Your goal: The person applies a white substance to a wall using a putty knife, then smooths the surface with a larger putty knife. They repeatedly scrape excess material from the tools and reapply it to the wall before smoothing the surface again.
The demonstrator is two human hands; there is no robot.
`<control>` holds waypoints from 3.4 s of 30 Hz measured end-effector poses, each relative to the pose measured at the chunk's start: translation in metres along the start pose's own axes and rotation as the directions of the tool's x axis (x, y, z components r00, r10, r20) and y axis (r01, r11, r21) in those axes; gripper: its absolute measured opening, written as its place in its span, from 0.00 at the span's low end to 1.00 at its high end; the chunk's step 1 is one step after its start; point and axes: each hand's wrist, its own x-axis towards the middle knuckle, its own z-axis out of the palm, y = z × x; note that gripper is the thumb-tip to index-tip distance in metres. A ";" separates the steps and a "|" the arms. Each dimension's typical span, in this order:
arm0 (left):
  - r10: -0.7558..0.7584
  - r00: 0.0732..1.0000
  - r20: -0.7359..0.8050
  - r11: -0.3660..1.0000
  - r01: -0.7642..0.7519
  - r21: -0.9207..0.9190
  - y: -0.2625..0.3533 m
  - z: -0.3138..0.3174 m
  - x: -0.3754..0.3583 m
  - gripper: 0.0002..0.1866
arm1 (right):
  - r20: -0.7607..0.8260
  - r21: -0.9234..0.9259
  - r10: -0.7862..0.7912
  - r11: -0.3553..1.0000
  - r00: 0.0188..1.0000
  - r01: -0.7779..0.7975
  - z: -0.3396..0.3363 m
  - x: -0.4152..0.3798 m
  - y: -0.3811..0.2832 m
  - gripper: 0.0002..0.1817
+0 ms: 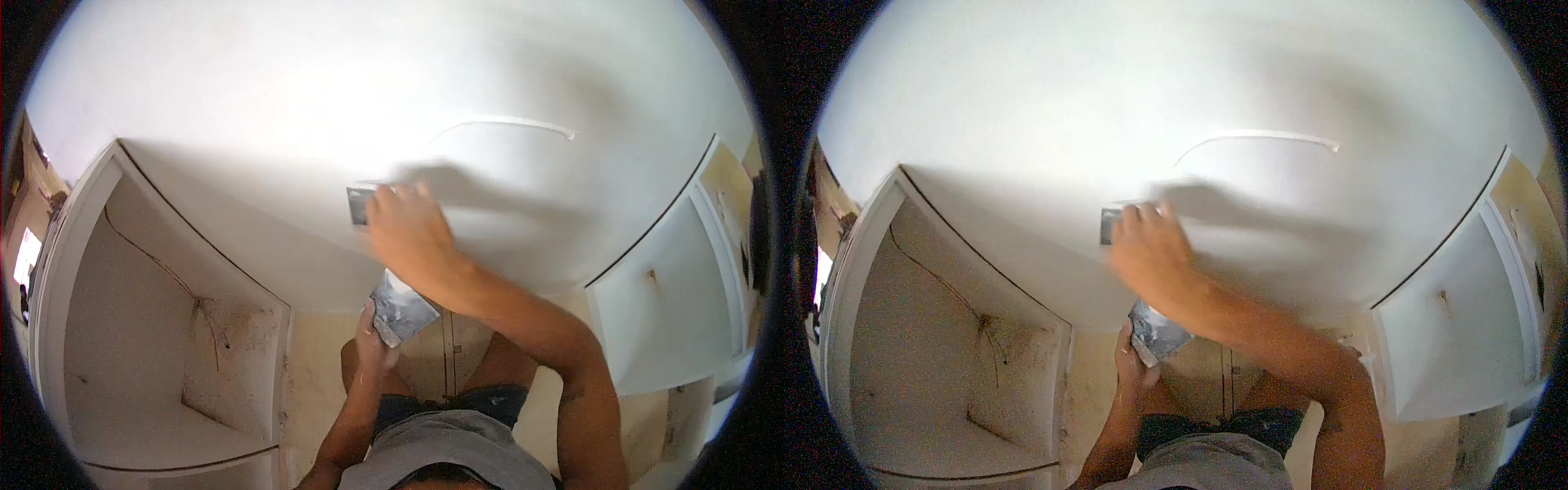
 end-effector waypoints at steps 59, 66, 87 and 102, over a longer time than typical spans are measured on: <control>-0.298 0.797 0.526 0.172 -0.497 0.850 -0.004 -0.005 -0.010 0.32 | -0.564 0.134 0.546 0.801 0.620 -0.583 -0.022 -0.013 0.096 0.26; -0.232 0.788 0.571 0.147 -0.552 0.821 0.007 -0.035 -0.021 0.32 | -0.478 -0.052 0.311 0.924 0.822 -0.380 0.013 0.050 0.009 0.25; -0.160 0.985 -0.069 0.832 0.172 0.528 -0.031 -0.045 -0.043 0.36 | -0.278 0.685 0.935 0.353 0.219 -0.638 -0.079 -0.165 0.199 0.17; -0.140 0.989 -0.047 0.875 0.146 0.461 -0.040 -0.053 -0.036 0.34 | -0.479 0.377 0.832 0.484 0.281 -0.790 -0.057 -0.148 0.231 0.17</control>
